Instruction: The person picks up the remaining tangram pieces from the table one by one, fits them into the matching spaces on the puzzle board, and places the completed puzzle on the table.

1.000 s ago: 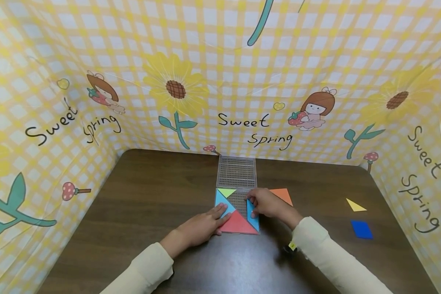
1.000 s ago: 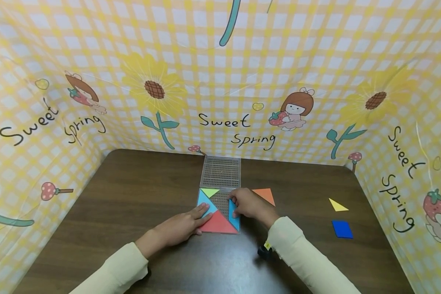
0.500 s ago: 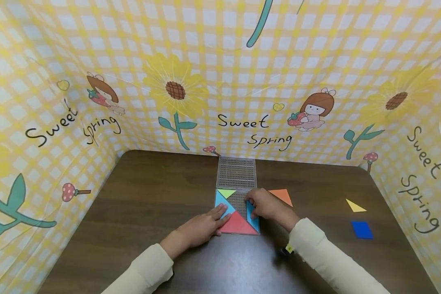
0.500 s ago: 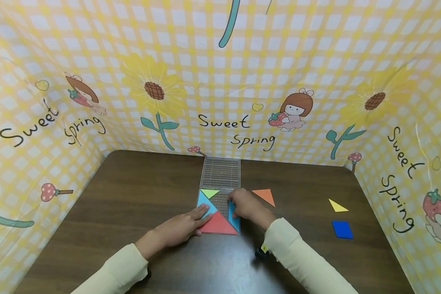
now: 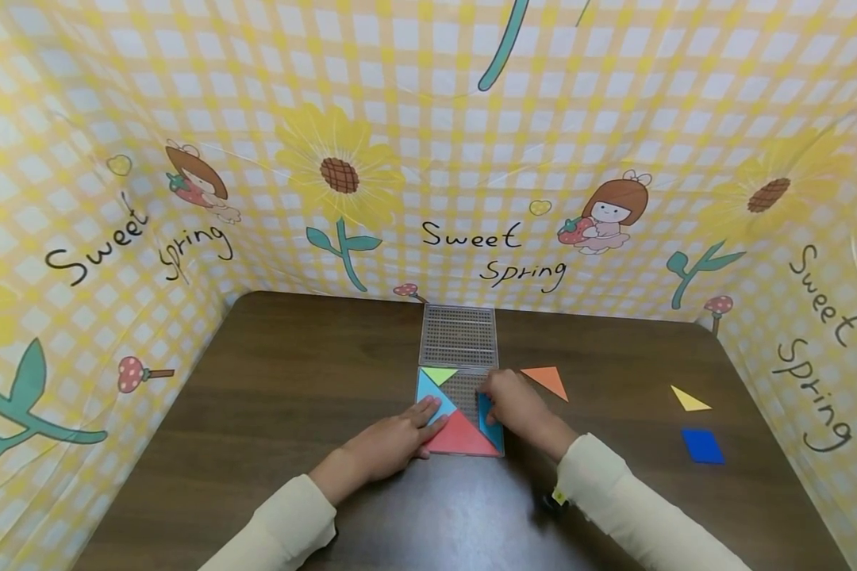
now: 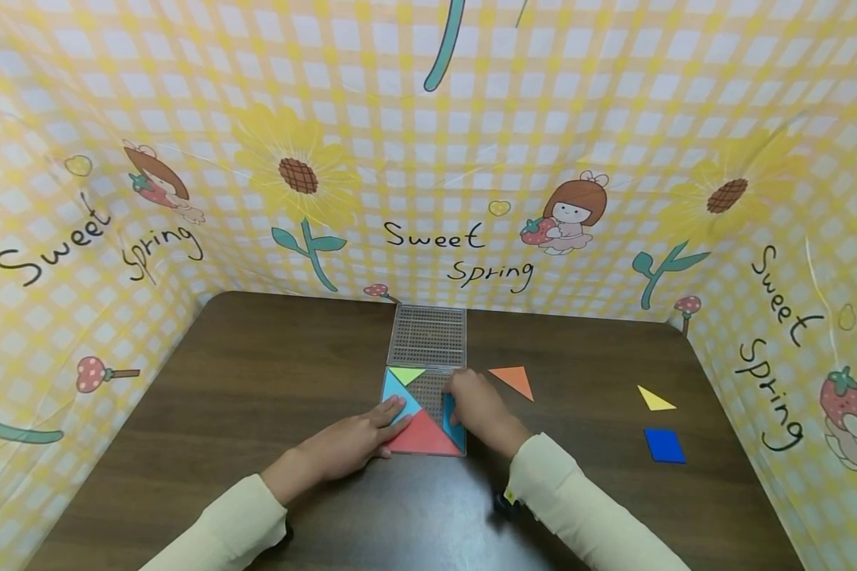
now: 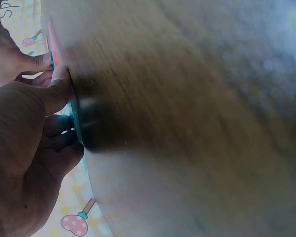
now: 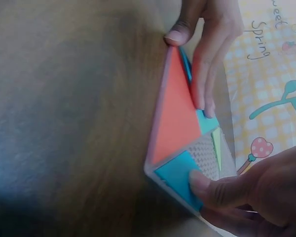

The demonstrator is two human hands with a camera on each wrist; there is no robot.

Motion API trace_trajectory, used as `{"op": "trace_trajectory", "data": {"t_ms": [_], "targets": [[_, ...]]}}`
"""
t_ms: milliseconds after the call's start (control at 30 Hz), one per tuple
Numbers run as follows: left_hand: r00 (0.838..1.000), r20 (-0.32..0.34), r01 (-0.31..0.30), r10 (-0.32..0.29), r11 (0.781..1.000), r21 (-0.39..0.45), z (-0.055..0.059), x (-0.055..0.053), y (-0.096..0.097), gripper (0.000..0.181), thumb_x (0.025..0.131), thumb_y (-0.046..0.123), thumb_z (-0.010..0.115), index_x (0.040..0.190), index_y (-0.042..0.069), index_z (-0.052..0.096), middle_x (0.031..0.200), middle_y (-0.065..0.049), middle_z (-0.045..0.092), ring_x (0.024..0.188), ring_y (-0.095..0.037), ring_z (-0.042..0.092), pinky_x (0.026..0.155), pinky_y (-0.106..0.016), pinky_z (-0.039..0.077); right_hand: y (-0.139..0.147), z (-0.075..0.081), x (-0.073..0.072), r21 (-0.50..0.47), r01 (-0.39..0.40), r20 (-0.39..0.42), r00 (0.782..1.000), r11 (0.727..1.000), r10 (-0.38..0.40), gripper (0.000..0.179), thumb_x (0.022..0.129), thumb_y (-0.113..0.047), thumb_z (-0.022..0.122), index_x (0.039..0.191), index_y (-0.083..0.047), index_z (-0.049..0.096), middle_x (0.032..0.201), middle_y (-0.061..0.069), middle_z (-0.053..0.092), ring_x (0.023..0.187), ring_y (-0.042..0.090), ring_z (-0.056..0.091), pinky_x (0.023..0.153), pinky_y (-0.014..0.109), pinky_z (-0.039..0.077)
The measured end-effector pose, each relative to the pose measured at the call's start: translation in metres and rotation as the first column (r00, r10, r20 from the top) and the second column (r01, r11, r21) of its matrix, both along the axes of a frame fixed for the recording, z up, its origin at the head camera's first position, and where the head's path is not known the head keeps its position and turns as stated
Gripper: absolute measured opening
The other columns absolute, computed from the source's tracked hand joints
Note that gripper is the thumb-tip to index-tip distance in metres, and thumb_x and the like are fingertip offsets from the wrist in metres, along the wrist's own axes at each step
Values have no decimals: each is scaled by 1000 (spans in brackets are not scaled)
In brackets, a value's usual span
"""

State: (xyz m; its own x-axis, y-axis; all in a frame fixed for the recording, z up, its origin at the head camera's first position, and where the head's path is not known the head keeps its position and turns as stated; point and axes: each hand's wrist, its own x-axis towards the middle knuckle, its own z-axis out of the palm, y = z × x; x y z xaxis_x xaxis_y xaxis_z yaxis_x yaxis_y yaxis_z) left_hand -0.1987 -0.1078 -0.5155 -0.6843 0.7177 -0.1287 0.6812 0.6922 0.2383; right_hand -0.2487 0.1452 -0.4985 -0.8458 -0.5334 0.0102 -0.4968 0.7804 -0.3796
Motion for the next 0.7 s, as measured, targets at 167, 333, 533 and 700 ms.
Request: {"op": "trace_trajectory", "data": {"t_ms": [167, 333, 533, 700], "targets": [[1000, -4, 6, -6, 1000, 7, 0, 0, 0, 58, 106, 33, 56, 158, 11, 40, 168, -16, 29, 156, -30, 29, 108, -40, 52, 2, -4, 3, -10, 6, -59, 998, 1000, -7, 17, 75, 7, 85, 85, -5, 78, 64, -3, 47, 64, 11, 36, 54, 21, 29], [999, -31, 19, -19, 1000, 14, 0, 0, 0, 58, 105, 31, 57, 157, 10, 42, 166, -17, 32, 155, -31, 32, 106, -41, 54, 3, -5, 4, -7, 13, -61, 998, 1000, -14, 22, 78, 4, 84, 99, -4, 82, 71, 1, 58, 67, 11, 40, 57, 22, 33], [1000, -22, 10, -9, 1000, 17, 1, 0, 0, 57, 106, 31, 57, 157, 10, 42, 166, -17, 31, 155, -31, 32, 105, -41, 54, 6, -6, 3, -32, 9, -17, 1000, 999, -10, 30, 79, 2, 84, 109, -2, 80, 90, 8, 69, 74, 11, 48, 60, 22, 41], [1000, -17, 4, -4, 1000, 10, 2, 0, 1, 57, 106, 32, 57, 157, 11, 43, 166, -17, 32, 155, -31, 32, 106, -40, 53, 10, -7, 3, -67, 5, -7, 1000, 998, -6, 30, 79, 1, 85, 109, -1, 79, 93, 9, 69, 74, 12, 50, 60, 20, 43]]}}
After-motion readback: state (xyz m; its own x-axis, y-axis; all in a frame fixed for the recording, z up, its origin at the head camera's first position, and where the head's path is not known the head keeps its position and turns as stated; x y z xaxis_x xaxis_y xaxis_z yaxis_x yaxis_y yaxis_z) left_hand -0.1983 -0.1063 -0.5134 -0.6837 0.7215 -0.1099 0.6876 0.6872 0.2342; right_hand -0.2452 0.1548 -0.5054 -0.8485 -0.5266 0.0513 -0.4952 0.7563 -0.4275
